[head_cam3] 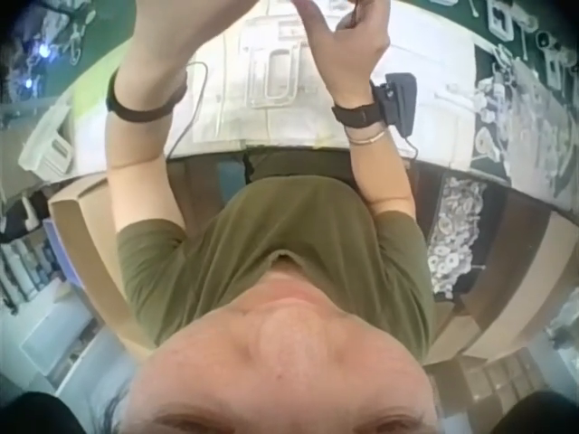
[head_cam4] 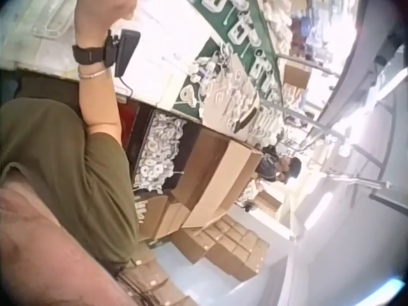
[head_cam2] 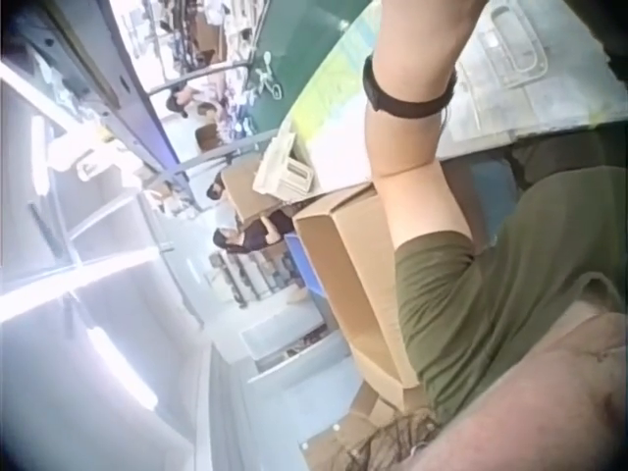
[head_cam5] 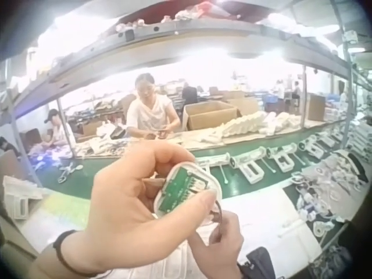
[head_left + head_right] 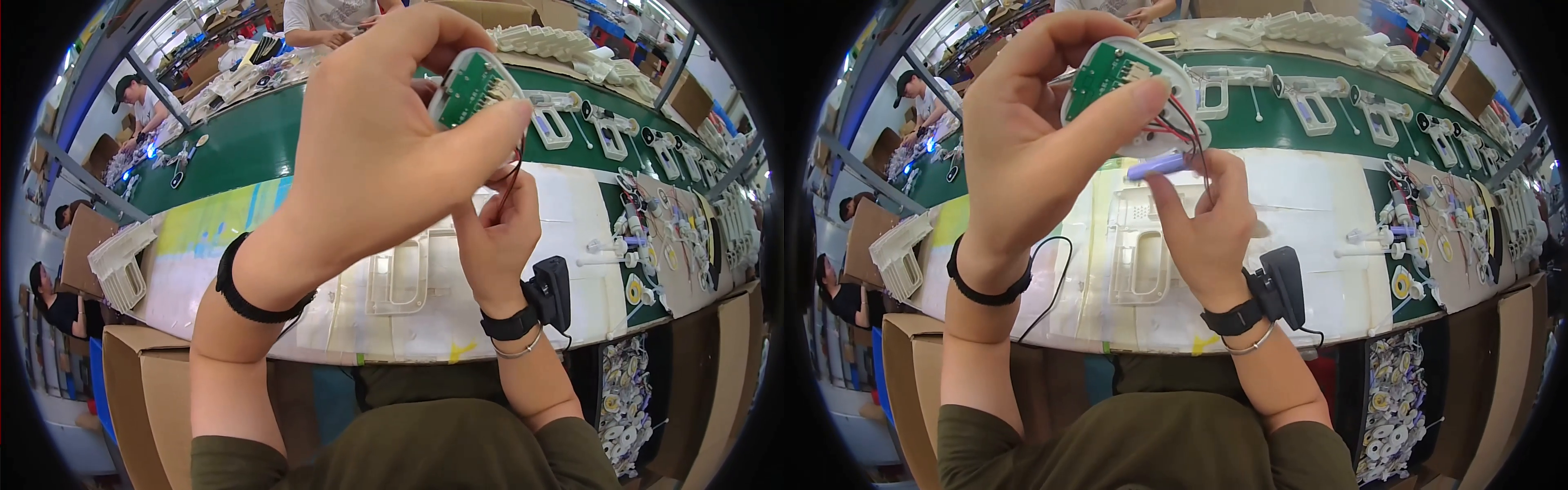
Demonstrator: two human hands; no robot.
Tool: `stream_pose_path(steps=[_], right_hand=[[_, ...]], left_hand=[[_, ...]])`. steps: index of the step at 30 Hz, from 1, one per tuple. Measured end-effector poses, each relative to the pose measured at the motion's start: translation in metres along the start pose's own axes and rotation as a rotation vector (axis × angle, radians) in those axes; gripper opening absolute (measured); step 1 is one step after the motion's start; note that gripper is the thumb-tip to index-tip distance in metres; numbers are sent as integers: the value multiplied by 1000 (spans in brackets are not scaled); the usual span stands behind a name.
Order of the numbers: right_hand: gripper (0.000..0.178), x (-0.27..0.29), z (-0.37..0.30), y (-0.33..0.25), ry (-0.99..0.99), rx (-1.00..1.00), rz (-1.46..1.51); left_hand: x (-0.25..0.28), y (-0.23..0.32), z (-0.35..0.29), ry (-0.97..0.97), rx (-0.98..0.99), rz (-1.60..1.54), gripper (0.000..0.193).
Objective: Assemble internal components including a motor, PCB, and wiring into the plastic housing of a toy gun.
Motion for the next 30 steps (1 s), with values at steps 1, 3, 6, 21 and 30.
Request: stream_pose_path(steps=[1, 3, 6, 21, 30], right_hand=[[35, -2, 0, 4, -50, -63, 143], [30, 0, 0, 4, -111, -102, 170], [26, 8, 0, 5, -217, -186, 281], [19, 9, -2, 5, -622, -42, -8], [35, -26, -36, -18, -561, 125, -103]], left_hand=[[-5, -3, 2, 7, 20, -27, 35], [-2, -9, 1, 14, 45, -53, 35], [15, -17, -1, 44, -13, -6, 34], [25, -7, -19, -94, 134, 4, 37], [25, -4, -27, 1, 136, 28, 36]])
Point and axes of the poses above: each hand's wrist, its own z-axis towards the middle knuckle, its own x-axis out of the back of the hand, y = z × x, the point moved 4 cm from there along z, towards the middle knuckle, and after that the axes turned 11 degrees about -z, right-handed, at the moved point
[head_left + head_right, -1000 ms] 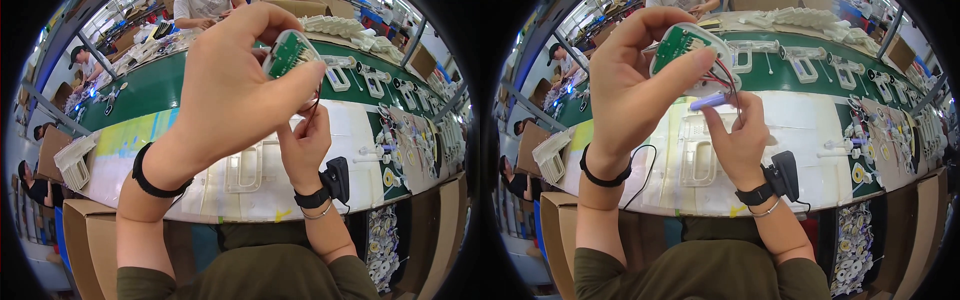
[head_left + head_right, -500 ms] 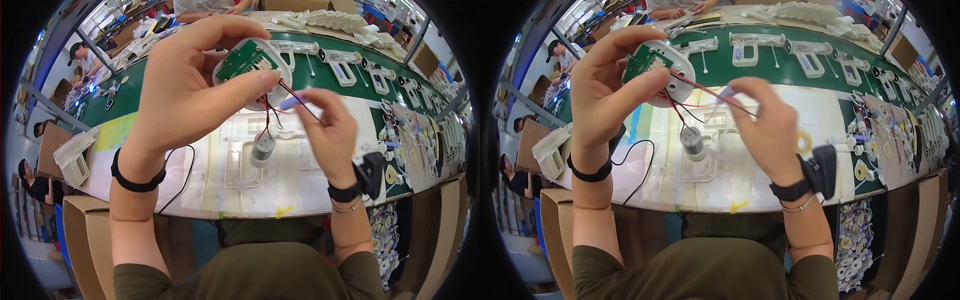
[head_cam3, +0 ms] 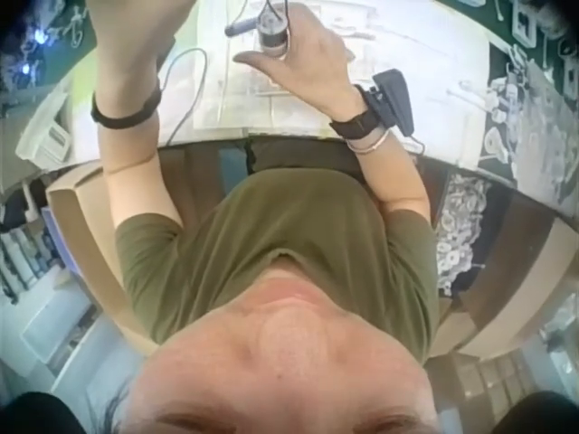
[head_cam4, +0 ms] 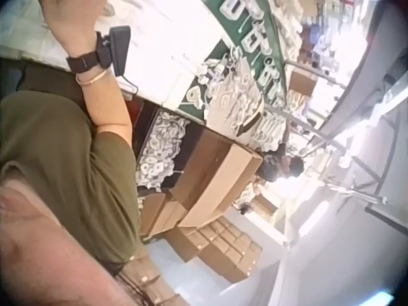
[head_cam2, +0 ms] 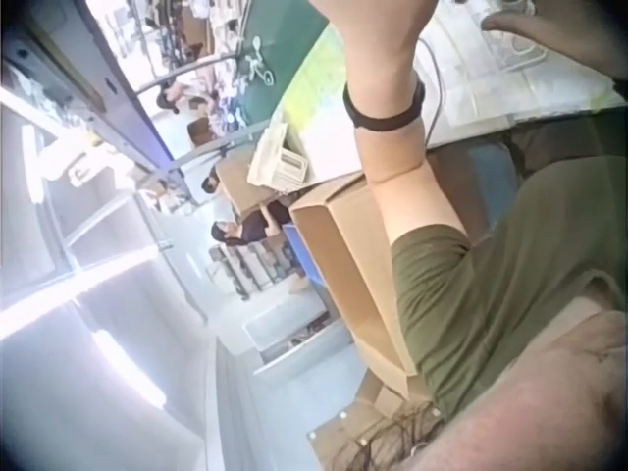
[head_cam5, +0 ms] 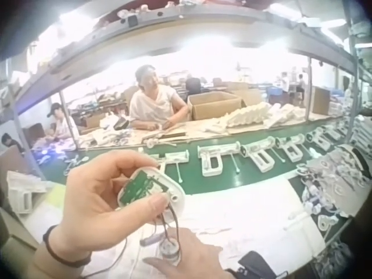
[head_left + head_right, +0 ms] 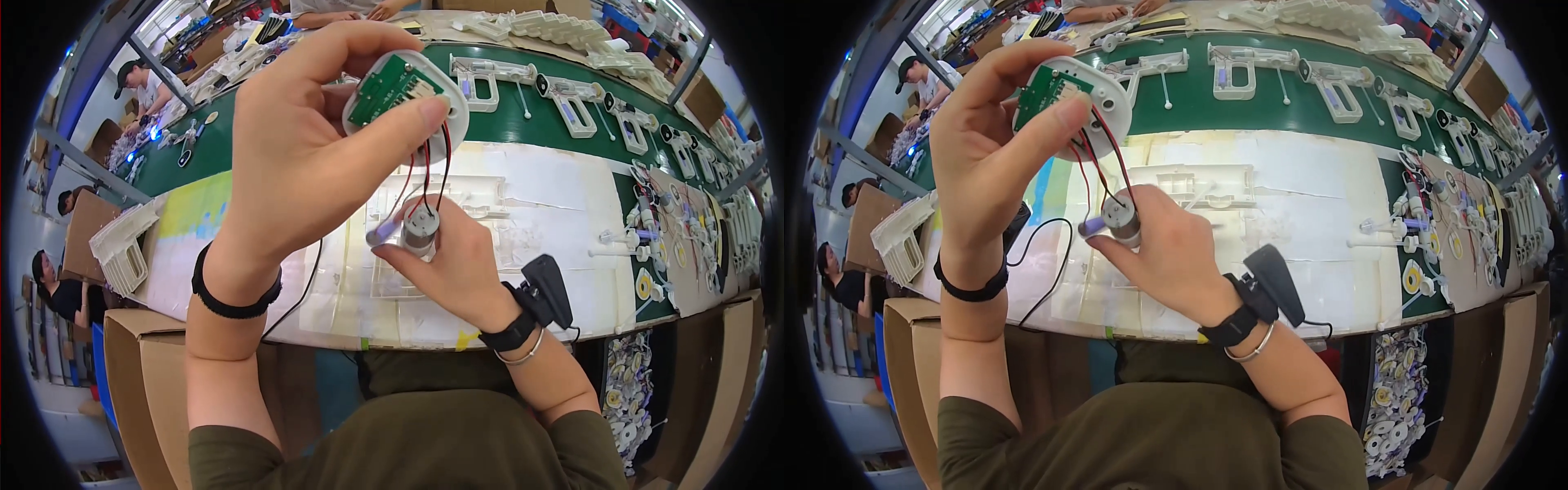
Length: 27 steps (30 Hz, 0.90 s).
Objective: Assemble internal components including a motor, PCB, and wiring into the plastic housing of a toy gun.
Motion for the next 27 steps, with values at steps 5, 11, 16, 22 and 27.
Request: stream_pose_path(steps=[5, 11, 16, 22, 27], right_hand=[[31, 41, 8, 5, -259, -23, 239], [38, 76, 21, 6, -812, 38, 286], [23, 26, 46, 80, -817, -154, -2], [26, -17, 46, 95, -555, 181, -653], [24, -43, 52, 109, -267, 344, -813]], left_hand=[[32, -12, -7, 73, -168, 95, 37], [28, -30, -34, -93, 19, -124, 42], [26, -140, -53, -21, 535, -80, 39], [30, -180, -75, -2, 605, -54, 40], [13, -172, -83, -130, 152, 1094, 29]])
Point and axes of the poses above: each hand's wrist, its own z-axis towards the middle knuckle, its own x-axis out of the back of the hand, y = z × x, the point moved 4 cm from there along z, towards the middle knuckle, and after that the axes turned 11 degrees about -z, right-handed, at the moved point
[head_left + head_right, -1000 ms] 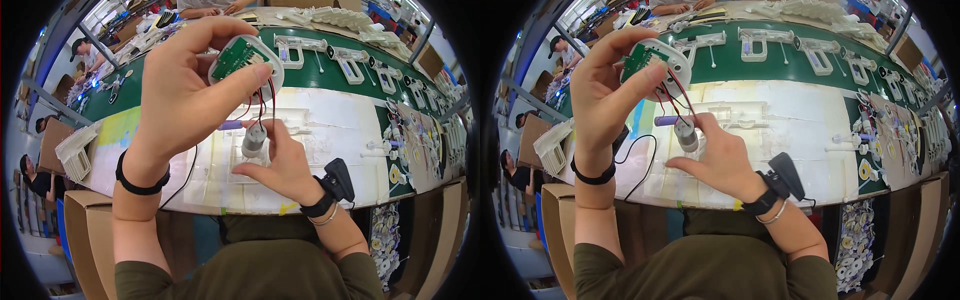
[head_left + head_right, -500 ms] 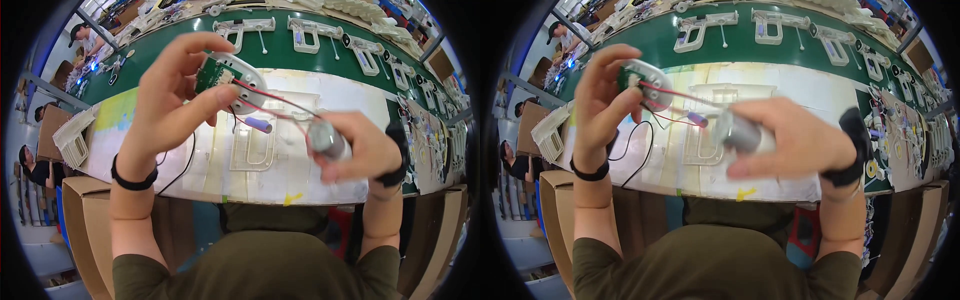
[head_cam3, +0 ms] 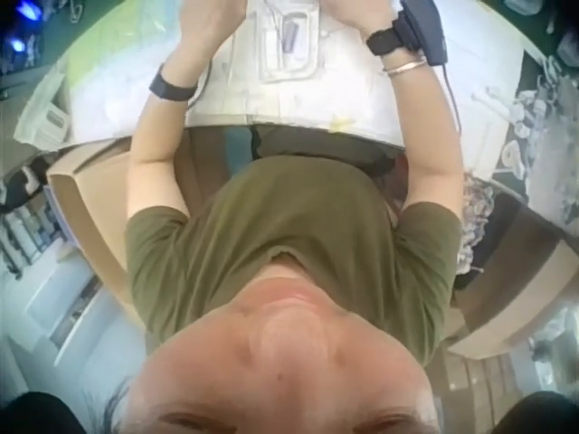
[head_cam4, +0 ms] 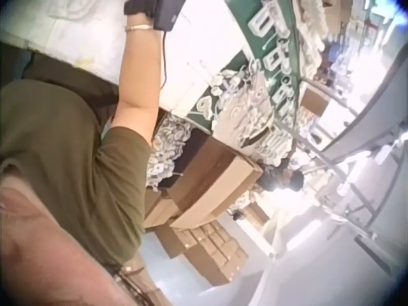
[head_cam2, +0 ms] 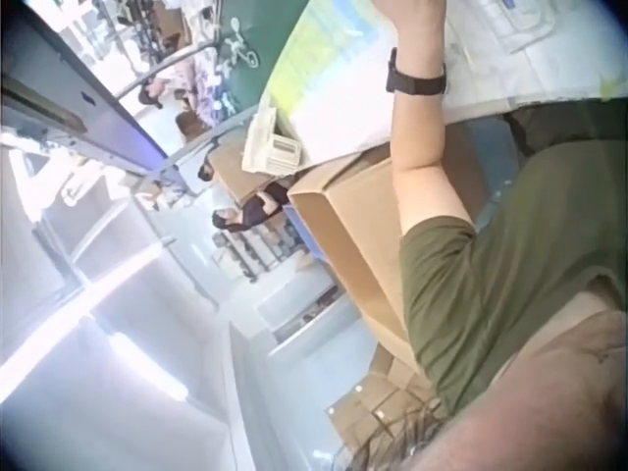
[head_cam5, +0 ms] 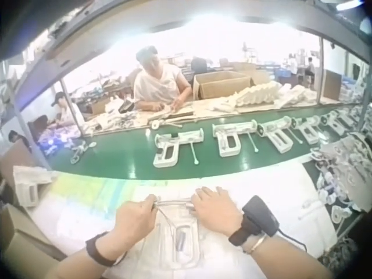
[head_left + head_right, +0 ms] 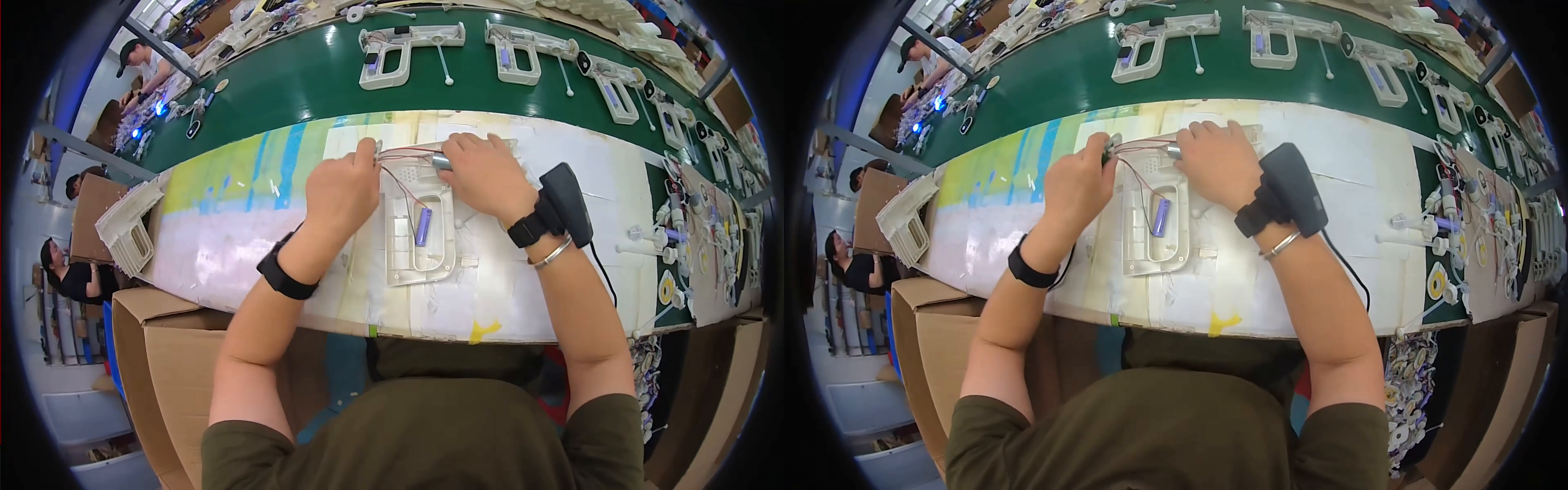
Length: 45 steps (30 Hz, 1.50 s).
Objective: Assemble internal components including a motor, PCB, and wiring into the plastic housing of a toy gun.
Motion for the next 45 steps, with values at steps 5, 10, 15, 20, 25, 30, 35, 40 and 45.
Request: stream_pose_path(steps=[5, 10, 15, 20, 25, 30, 35, 40, 45], right_hand=[[24, 5, -1, -7, -272, -120, 43], [24, 0, -8, -8, -152, -110, 55], [24, -1, -12, -9, -97, -124, 57], [23, -2, -14, -9, -66, -83, 66], [23, 4, -14, -10, -64, -87, 66], [20, -2, -17, -8, 1, -74, 62], [20, -1, -15, -12, 43, -58, 66], [24, 1, -15, -8, -28, -87, 62], [28, 14, -15, -8, 183, -92, 171]], left_hand=[[-20, -5, -13, 27, 145, -34, 28], [-25, -5, -15, 104, 157, -5, 40], [-32, -11, -9, 91, 154, -40, 44], [-31, -6, -16, -1, 164, 11, 44], [-28, -8, -18, -13, 101, -83, 43], [-21, -7, -17, -177, 363, -302, 41], [23, 48, -32, 68, -77, -108, 33], [-21, 59, -28, -230, -147, 17, 22], [1, 24, -23, -124, 188, -579, 10]])
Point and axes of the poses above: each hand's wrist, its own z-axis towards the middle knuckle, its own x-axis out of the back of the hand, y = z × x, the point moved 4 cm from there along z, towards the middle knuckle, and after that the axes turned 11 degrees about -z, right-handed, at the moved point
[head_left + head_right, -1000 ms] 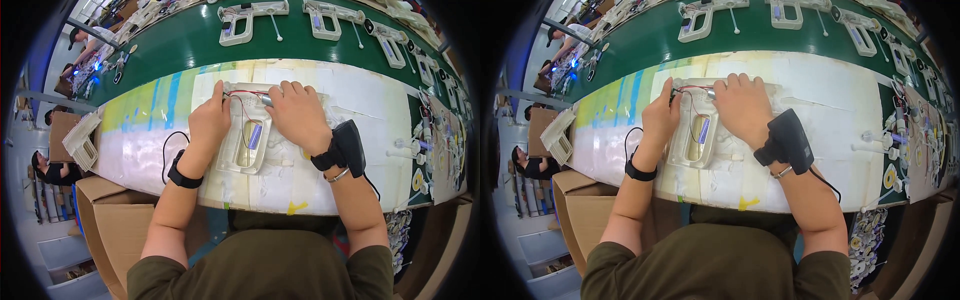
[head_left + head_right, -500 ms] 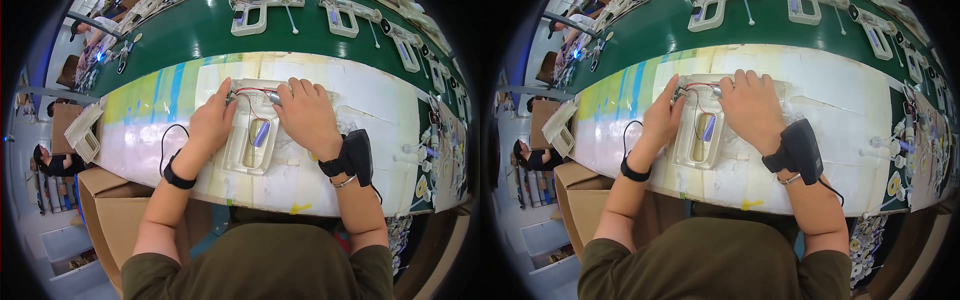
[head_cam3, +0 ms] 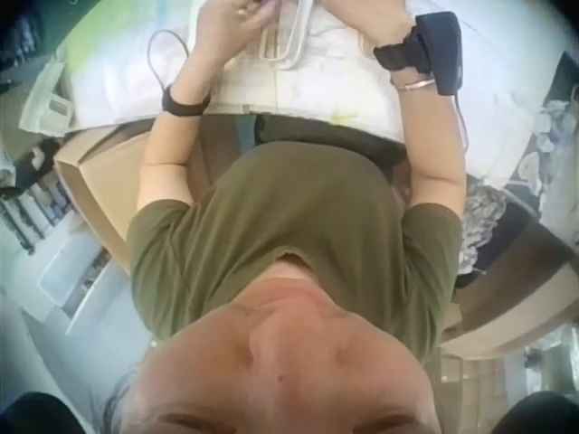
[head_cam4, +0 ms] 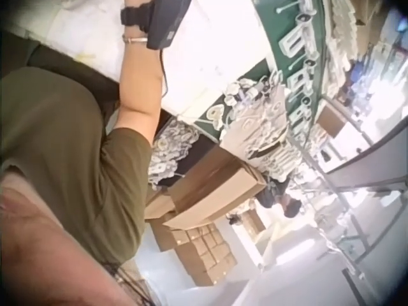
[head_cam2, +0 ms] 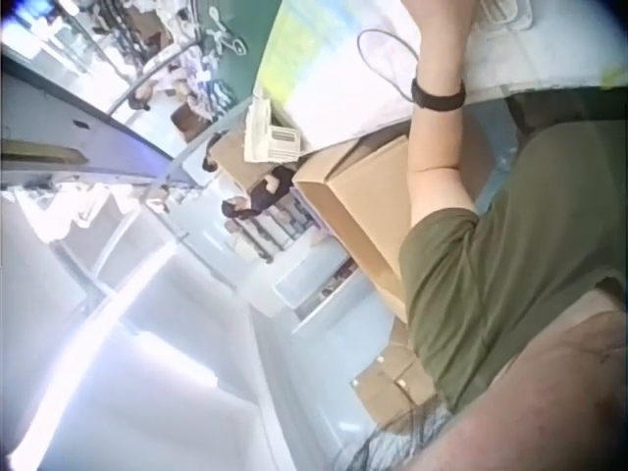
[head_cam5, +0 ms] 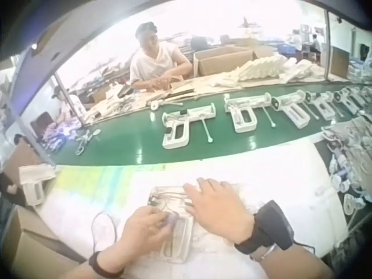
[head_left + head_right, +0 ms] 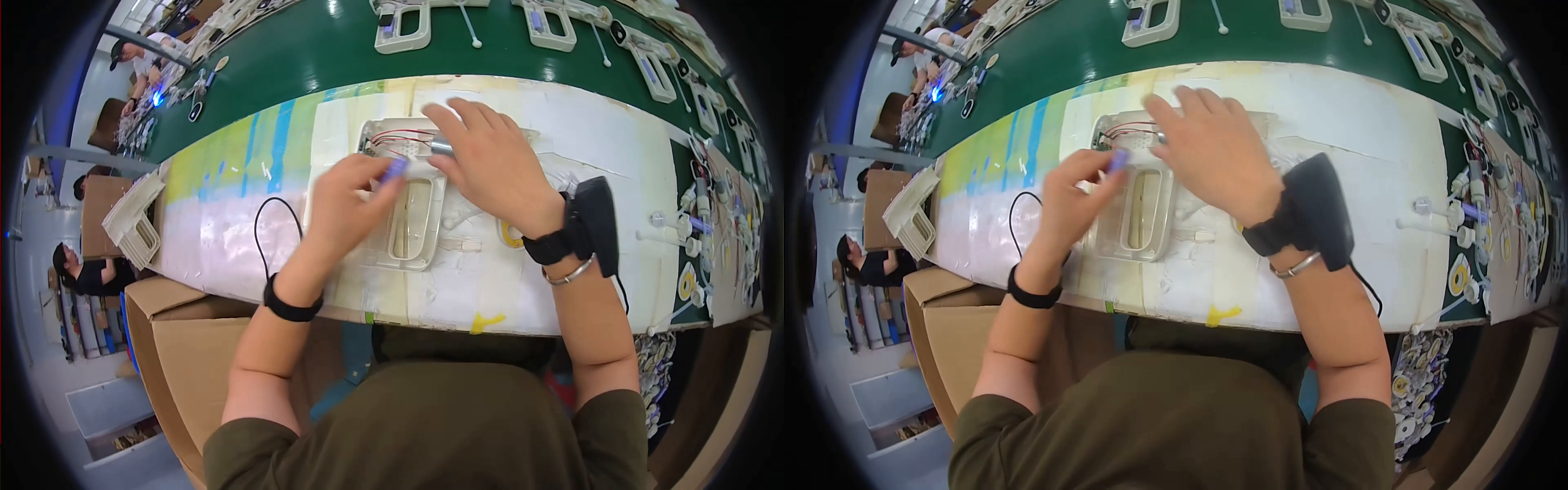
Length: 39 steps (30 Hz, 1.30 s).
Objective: Assemble internal components including a motor, PCB, and wiring into the plastic housing of a toy gun.
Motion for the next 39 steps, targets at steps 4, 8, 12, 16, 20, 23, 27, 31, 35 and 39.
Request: stream_pose_path(steps=[4, 8, 12, 16, 20, 23, 27, 31, 35, 39], right_hand=[[33, 22, 14, -18, 31, 118, 321], [23, -11, 23, -30, -219, 215, 278], [9, -22, 31, -37, -338, 247, 193], [8, -27, 33, -35, -270, 341, 183], [11, -26, 38, -33, -245, 439, 59], [11, -36, 32, -36, -292, 493, -32], [9, -32, 32, -36, -316, 507, -73], [7, -38, 31, -39, -300, 516, -69], [12, -37, 29, -35, -334, 476, -58], [14, -21, 24, -34, -275, 414, -52]], left_hand=[[10, -14, 1, -66, 329, -612, 15], [8, -12, 3, -205, 496, -1002, 22], [6, -9, -6, -117, 490, -842, 26], [7, 10, -13, 36, 22, -143, 37], [12, 10, -26, 83, 188, 56, 32], [-2, 10, -27, -88, 44, 196, 26], [-10, 14, -31, -150, 79, 357, 22], [-9, -2, -44, -41, 62, 291, 26], [-8, -6, -36, 51, -70, 277, 32], [-12, -8, -34, -96, -120, 407, 35]])
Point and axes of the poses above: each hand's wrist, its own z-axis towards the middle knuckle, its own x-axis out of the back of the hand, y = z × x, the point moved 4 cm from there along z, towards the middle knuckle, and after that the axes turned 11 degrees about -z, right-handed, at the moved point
